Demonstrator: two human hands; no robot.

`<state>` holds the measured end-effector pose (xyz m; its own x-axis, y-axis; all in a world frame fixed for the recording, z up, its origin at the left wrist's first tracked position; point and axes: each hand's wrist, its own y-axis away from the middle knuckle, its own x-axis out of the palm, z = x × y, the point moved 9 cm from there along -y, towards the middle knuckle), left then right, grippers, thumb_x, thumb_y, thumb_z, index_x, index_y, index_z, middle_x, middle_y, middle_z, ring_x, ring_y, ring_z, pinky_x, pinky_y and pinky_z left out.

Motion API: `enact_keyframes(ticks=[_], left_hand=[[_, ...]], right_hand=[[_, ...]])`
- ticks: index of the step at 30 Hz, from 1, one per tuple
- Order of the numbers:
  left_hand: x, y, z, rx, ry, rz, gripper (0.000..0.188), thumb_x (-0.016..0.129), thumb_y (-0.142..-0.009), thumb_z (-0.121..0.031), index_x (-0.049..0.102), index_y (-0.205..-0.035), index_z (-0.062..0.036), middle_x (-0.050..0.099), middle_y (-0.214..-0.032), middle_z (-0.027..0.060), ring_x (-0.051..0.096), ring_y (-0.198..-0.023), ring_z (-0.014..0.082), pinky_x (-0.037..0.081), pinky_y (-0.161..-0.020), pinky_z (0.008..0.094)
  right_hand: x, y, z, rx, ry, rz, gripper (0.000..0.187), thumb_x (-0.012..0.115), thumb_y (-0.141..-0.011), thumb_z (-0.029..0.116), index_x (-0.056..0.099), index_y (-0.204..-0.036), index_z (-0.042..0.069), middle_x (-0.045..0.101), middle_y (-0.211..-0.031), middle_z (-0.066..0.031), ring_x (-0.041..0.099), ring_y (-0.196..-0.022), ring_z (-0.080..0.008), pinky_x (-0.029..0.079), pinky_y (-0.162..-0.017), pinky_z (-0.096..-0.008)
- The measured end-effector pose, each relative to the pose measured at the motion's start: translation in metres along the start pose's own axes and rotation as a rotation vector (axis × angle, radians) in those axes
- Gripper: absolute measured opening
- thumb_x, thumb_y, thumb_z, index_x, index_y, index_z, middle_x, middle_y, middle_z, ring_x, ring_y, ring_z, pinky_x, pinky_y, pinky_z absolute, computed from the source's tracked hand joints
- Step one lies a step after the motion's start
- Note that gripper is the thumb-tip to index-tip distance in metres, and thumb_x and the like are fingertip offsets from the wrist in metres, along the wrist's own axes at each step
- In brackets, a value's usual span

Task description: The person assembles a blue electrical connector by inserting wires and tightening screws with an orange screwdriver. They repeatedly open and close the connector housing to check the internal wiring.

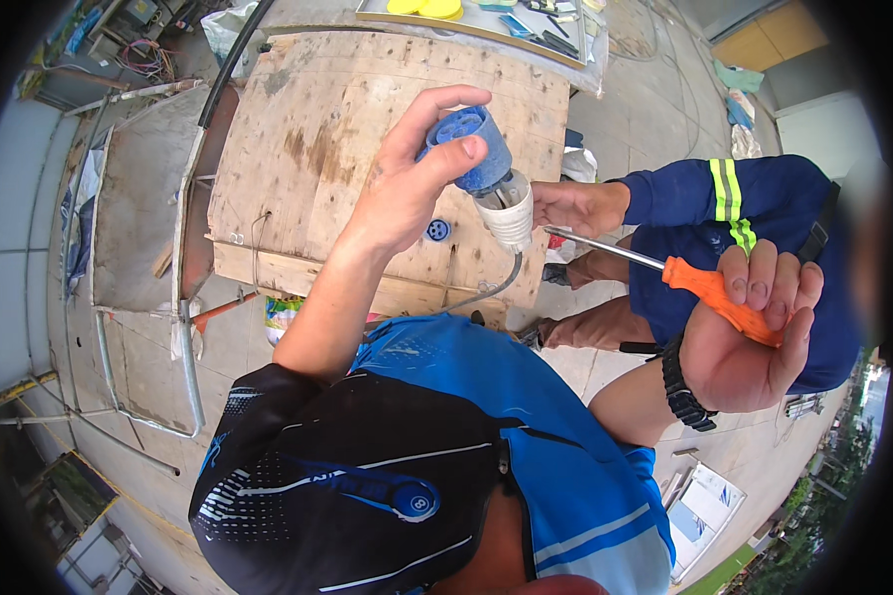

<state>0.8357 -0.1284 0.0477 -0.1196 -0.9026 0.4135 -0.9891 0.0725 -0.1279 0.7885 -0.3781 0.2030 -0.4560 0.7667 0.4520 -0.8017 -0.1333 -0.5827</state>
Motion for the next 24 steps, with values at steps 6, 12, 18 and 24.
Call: enact_keyframes(ticks=[6,12,18,24], left_hand=[[-0.002,0.012,-0.002,0.006,-0.161,0.209,0.041,0.064,-0.088,-0.027,0.053,-0.121,-0.0057,0.056,-0.119,0.0133,0.058,-0.096,0.0163,0.048,-0.081,0.0300],[-0.003,0.016,0.042,-0.380,-0.378,0.313,0.038,0.049,-0.098,-0.042,0.059,-0.103,-0.0063,0.064,-0.086,0.0063,0.057,-0.057,0.0089,0.044,-0.046,0.0208],[-0.001,0.035,0.092,-0.481,-0.110,0.249,0.046,0.042,-0.100,-0.046,0.065,-0.099,-0.0058,0.062,-0.073,0.0040,0.049,-0.048,0.0061,0.035,-0.038,0.0188],[0.001,0.038,0.086,-0.164,-0.240,0.085,0.051,0.041,-0.100,-0.041,0.068,-0.090,0.0010,0.063,-0.070,0.0063,0.053,-0.059,0.0089,0.042,-0.054,0.0235]], right_hand=[[-0.010,0.015,-0.025,0.000,0.040,-0.100,0.039,0.060,-0.088,0.012,0.049,-0.124,0.002,0.049,-0.092,-0.0022,0.045,-0.088,-0.0176,0.037,-0.078,-0.0344],[0.007,0.027,-0.017,-0.039,0.170,-0.057,0.050,0.065,-0.079,-0.002,0.047,-0.123,0.012,0.046,-0.102,-0.0048,0.048,-0.099,-0.0211,0.039,-0.088,-0.0420],[0.013,0.049,-0.022,-0.006,0.349,-0.049,0.049,0.066,-0.080,-0.004,0.044,-0.121,0.013,0.044,-0.105,-0.0059,0.051,-0.099,-0.0215,0.045,-0.087,-0.0447],[0.020,0.046,-0.030,0.013,0.382,0.022,0.045,0.062,-0.083,-0.005,0.042,-0.120,0.012,0.044,-0.107,-0.0085,0.052,-0.100,-0.0223,0.046,-0.087,-0.0456]])
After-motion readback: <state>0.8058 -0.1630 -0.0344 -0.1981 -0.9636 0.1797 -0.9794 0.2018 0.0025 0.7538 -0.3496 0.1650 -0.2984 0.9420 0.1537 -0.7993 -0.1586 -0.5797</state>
